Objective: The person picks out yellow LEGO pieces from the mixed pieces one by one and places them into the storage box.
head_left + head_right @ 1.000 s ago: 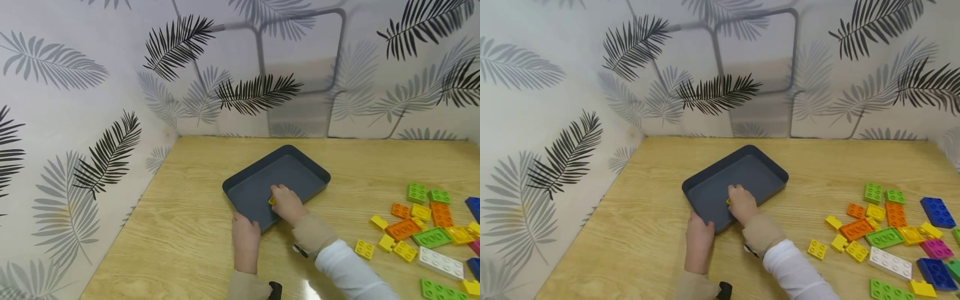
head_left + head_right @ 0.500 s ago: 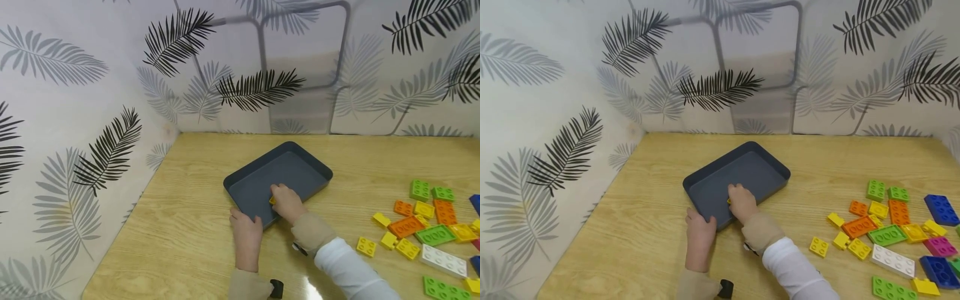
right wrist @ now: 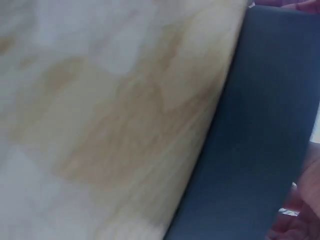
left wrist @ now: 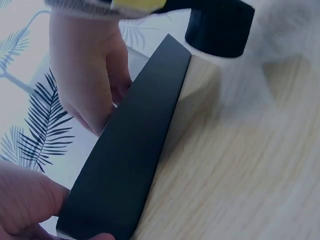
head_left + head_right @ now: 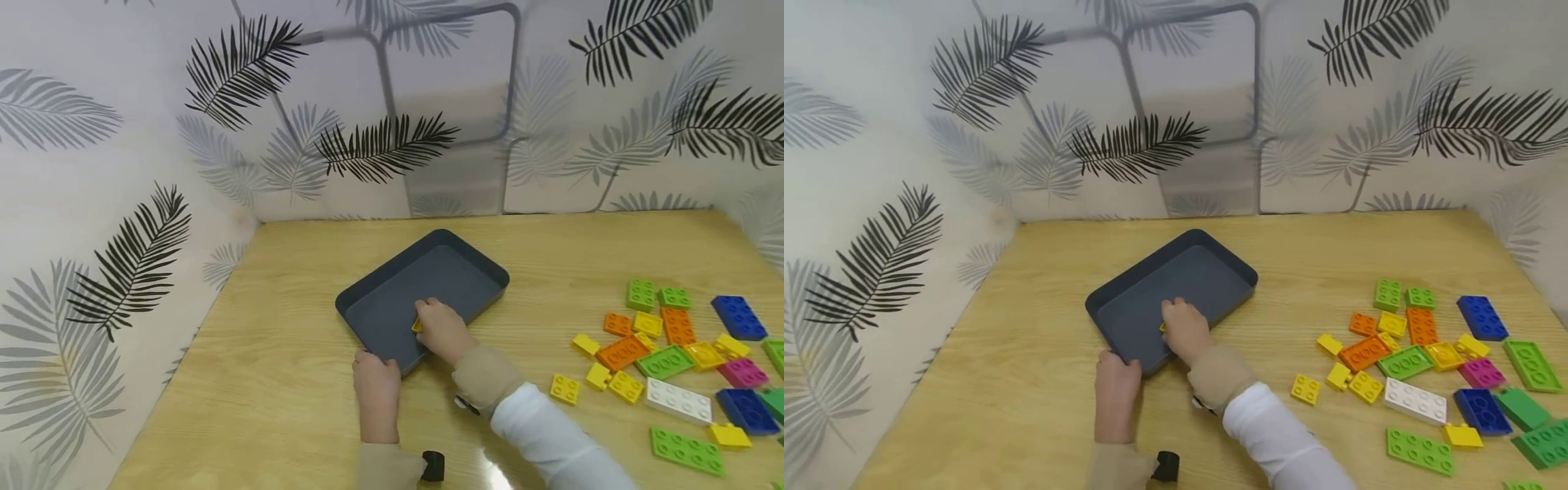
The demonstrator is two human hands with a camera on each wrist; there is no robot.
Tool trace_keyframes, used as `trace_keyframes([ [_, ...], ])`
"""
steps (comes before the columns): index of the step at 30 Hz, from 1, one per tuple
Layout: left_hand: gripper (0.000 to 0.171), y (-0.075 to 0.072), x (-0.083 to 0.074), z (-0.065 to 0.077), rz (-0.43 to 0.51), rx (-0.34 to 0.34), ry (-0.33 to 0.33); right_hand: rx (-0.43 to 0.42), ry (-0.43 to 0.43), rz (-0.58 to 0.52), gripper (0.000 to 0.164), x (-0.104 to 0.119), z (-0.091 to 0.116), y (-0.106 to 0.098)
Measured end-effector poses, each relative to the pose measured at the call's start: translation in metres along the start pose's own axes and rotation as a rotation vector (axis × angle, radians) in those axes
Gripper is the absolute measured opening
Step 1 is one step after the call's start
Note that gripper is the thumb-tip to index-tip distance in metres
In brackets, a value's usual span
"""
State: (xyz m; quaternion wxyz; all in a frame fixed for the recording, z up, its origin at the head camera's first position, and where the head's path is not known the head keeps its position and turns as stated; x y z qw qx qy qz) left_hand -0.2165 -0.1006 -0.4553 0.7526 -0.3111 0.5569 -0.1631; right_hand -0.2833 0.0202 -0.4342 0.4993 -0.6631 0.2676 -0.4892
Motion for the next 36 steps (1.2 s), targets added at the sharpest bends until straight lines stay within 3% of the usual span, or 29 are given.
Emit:
trace_keyframes([
  [5,0.043,-0.013,0.003,-0.001,0.004,-0.017,-0.023,-0.027,-0.009,-0.004,0.028,0.003,0.002,-0.017],
  [10,0.042,-0.017,0.006,-0.003,0.005,-0.004,-0.052,0.077,0.057,-0.008,0.034,-0.015,0.019,-0.038],
  [18,0.042,-0.008,-0.001,0.000,0.016,0.013,-0.051,0.284,0.151,0.127,0.033,-0.065,0.086,-0.047],
  [24,0.047,0.003,-0.003,0.004,0.029,0.060,-0.088,0.400,0.299,0.024,0.047,-0.094,0.133,-0.041],
  [30,0.040,-0.003,0.001,0.005,0.001,0.015,-0.062,0.383,0.229,-0.017,0.059,-0.096,0.143,-0.027],
  [36,0.038,0.003,-0.003,0.003,0.004,0.022,-0.030,0.320,0.198,0.039,0.038,-0.105,0.146,-0.024],
])
Point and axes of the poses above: each hand's wrist, its own z-axis away from the middle knuckle, its own y-axis out of the palm, x = y × z, the point moved 6 cm from there along -z, towards the middle knuckle, and after that the axes turned 8 degrees about x, right-handed, at the moved point
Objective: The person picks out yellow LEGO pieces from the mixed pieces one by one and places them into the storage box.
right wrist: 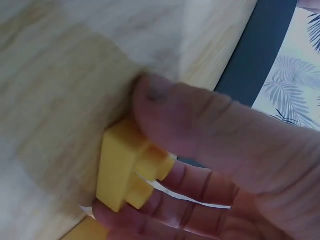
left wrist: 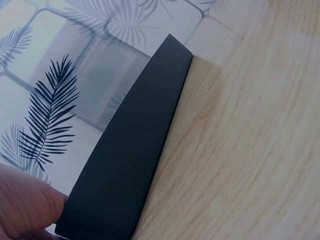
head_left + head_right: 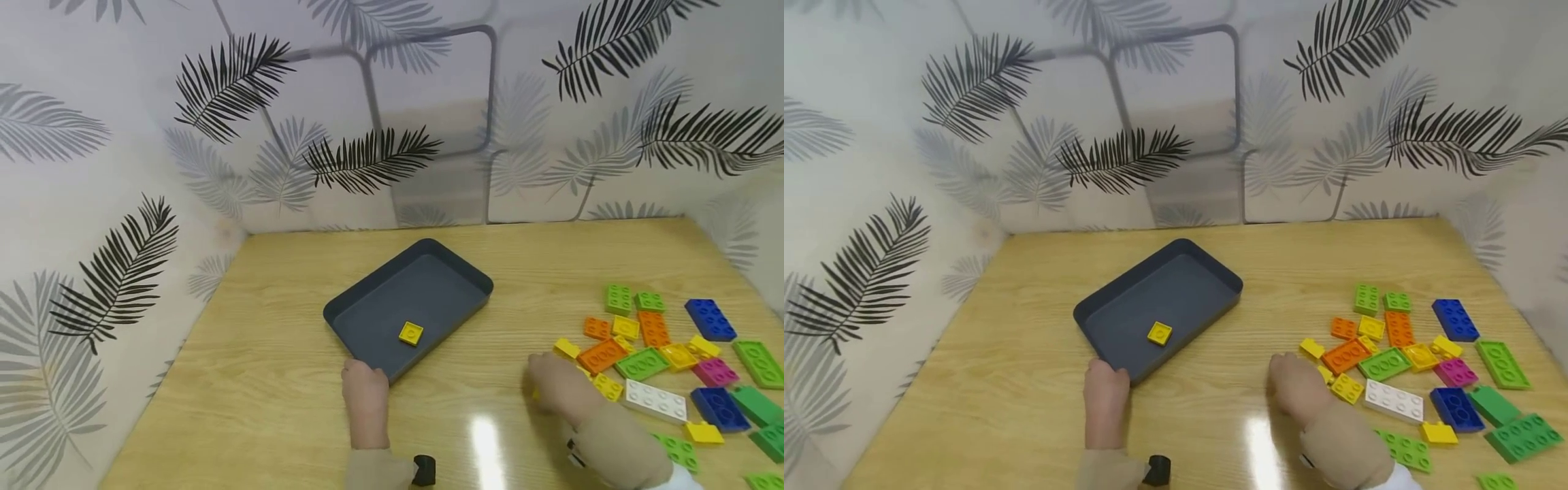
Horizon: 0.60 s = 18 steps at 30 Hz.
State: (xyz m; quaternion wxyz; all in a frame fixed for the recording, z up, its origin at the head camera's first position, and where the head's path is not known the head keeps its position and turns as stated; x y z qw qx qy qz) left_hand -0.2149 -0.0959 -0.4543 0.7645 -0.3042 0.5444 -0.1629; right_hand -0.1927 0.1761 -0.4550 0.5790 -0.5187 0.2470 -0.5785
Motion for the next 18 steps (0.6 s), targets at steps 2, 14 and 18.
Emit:
trace_keyframes([
  [2,0.038,0.000,0.000,-0.001,-0.007,-0.009,0.010,-0.008,0.011,-0.009,0.035,-0.001,-0.002,-0.002],
  [14,0.038,0.003,0.002,-0.006,-0.044,-0.039,0.020,-0.133,0.020,0.050,0.040,0.008,-0.011,-0.037],
  [18,0.039,-0.002,0.003,-0.005,-0.044,-0.052,0.021,-0.157,-0.006,0.053,0.040,0.020,-0.019,-0.046],
])
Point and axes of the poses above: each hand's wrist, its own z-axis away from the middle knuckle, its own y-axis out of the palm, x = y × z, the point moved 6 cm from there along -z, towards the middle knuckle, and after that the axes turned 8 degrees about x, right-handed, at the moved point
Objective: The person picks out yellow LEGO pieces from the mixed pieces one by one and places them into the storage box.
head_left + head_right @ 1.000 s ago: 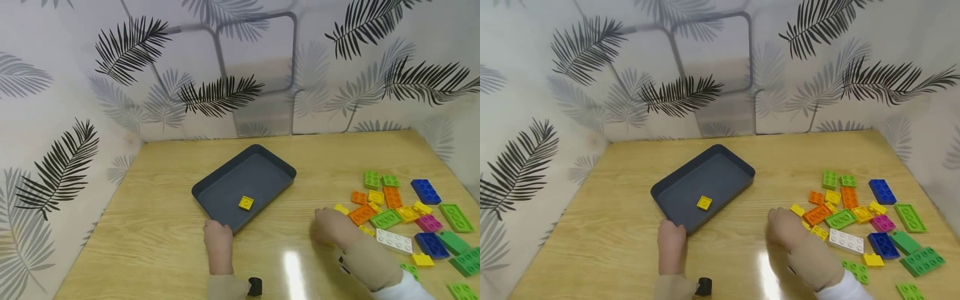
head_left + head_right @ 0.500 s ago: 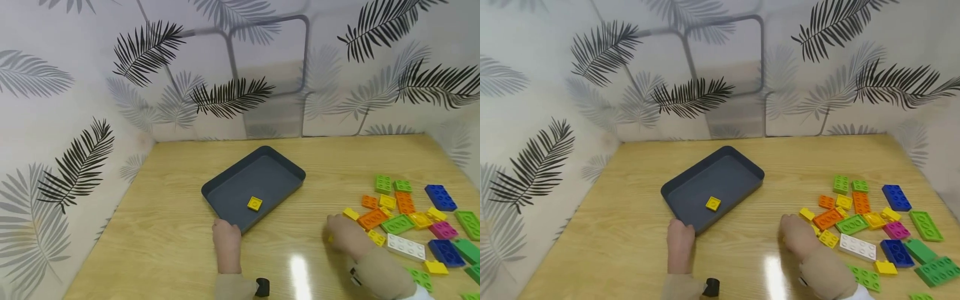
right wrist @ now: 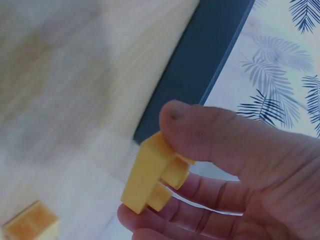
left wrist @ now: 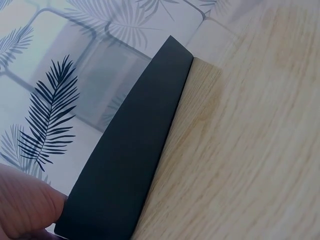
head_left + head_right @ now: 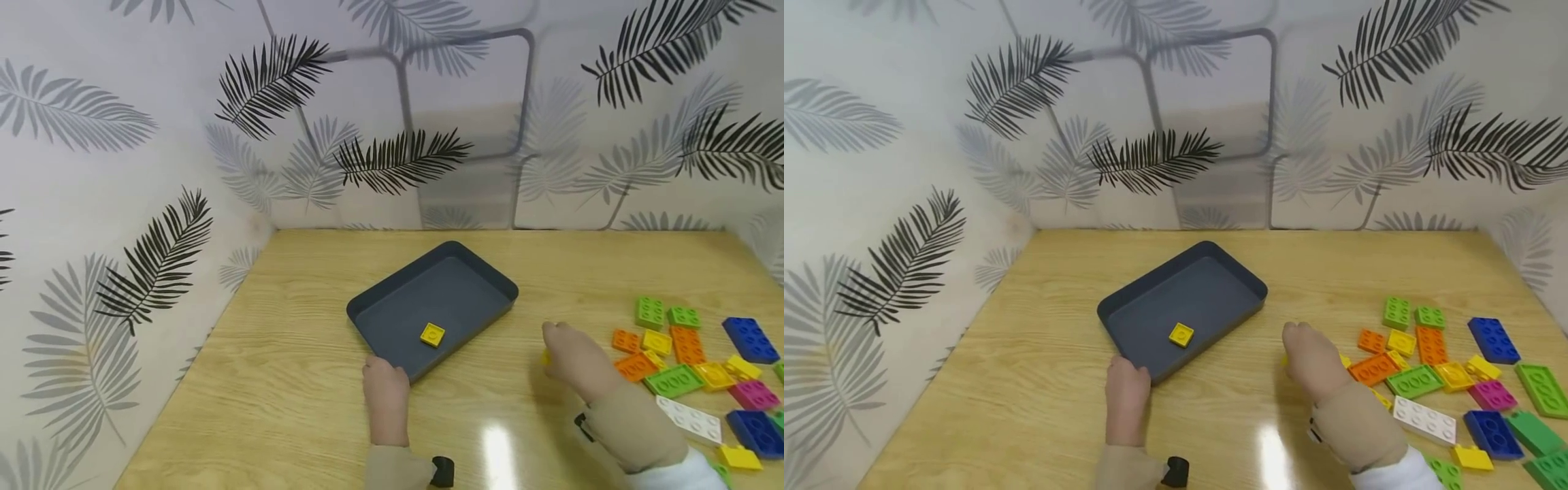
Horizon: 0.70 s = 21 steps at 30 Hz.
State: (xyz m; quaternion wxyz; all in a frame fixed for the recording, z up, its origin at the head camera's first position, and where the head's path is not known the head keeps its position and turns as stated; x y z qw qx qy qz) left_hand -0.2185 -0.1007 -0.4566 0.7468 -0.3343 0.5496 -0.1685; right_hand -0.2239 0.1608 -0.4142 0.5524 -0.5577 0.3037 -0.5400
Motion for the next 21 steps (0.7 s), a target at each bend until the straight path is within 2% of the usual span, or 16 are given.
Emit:
trace_keyframes([
  [7,0.040,0.001,0.000,-0.001,-0.007,-0.002,0.011,0.006,-0.014,-0.009,0.041,0.020,-0.014,-0.010],
  [13,0.038,0.001,0.002,-0.002,-0.001,-0.008,0.018,0.028,-0.027,-0.002,0.058,0.042,-0.028,-0.013],
  [21,0.038,-0.002,0.003,-0.002,-0.003,-0.015,0.014,-0.017,-0.080,0.021,0.041,0.075,-0.045,-0.015],
])
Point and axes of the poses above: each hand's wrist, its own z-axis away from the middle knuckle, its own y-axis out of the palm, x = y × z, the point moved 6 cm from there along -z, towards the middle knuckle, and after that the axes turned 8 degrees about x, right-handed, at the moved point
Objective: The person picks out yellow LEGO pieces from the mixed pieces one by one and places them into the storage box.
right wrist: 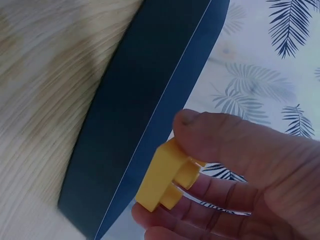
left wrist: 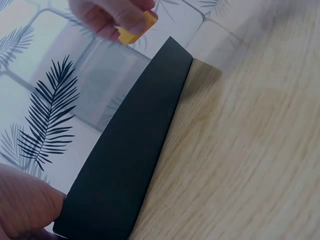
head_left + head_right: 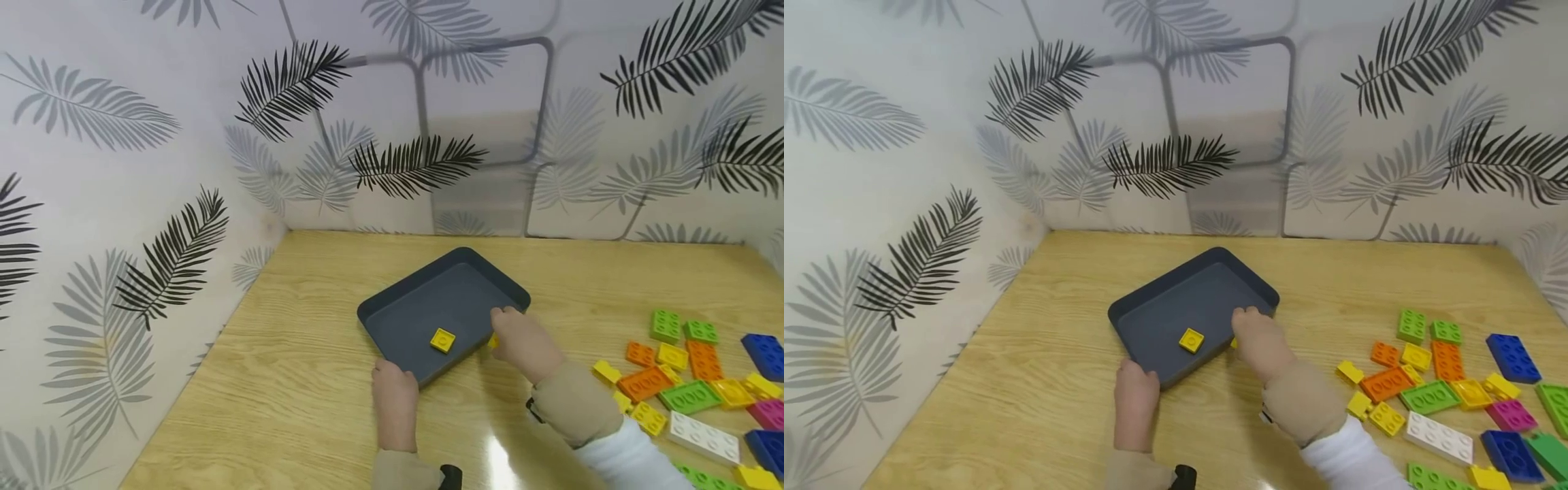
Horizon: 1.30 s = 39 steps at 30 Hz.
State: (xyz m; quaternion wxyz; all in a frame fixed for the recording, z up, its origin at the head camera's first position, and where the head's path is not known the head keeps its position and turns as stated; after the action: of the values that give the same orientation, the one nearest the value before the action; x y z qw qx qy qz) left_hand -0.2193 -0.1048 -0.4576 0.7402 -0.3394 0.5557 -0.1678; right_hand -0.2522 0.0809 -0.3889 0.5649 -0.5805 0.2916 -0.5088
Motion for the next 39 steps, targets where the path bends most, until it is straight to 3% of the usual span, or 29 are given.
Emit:
trace_keyframes([
  [8,0.041,0.001,0.001,0.000,0.003,-0.001,0.001,0.010,-0.034,-0.025,0.047,0.024,-0.020,0.008],
  [17,0.038,0.000,0.003,0.001,0.030,-0.004,0.018,-0.028,-0.077,-0.034,0.037,0.044,-0.037,0.017],
  [31,0.039,-0.005,-0.002,0.004,0.034,-0.051,0.092,-0.017,-0.138,-0.012,0.039,0.074,-0.055,0.038],
  [39,0.035,-0.007,-0.003,0.005,0.020,-0.071,0.084,0.008,-0.144,0.142,0.037,0.083,-0.063,0.054],
])
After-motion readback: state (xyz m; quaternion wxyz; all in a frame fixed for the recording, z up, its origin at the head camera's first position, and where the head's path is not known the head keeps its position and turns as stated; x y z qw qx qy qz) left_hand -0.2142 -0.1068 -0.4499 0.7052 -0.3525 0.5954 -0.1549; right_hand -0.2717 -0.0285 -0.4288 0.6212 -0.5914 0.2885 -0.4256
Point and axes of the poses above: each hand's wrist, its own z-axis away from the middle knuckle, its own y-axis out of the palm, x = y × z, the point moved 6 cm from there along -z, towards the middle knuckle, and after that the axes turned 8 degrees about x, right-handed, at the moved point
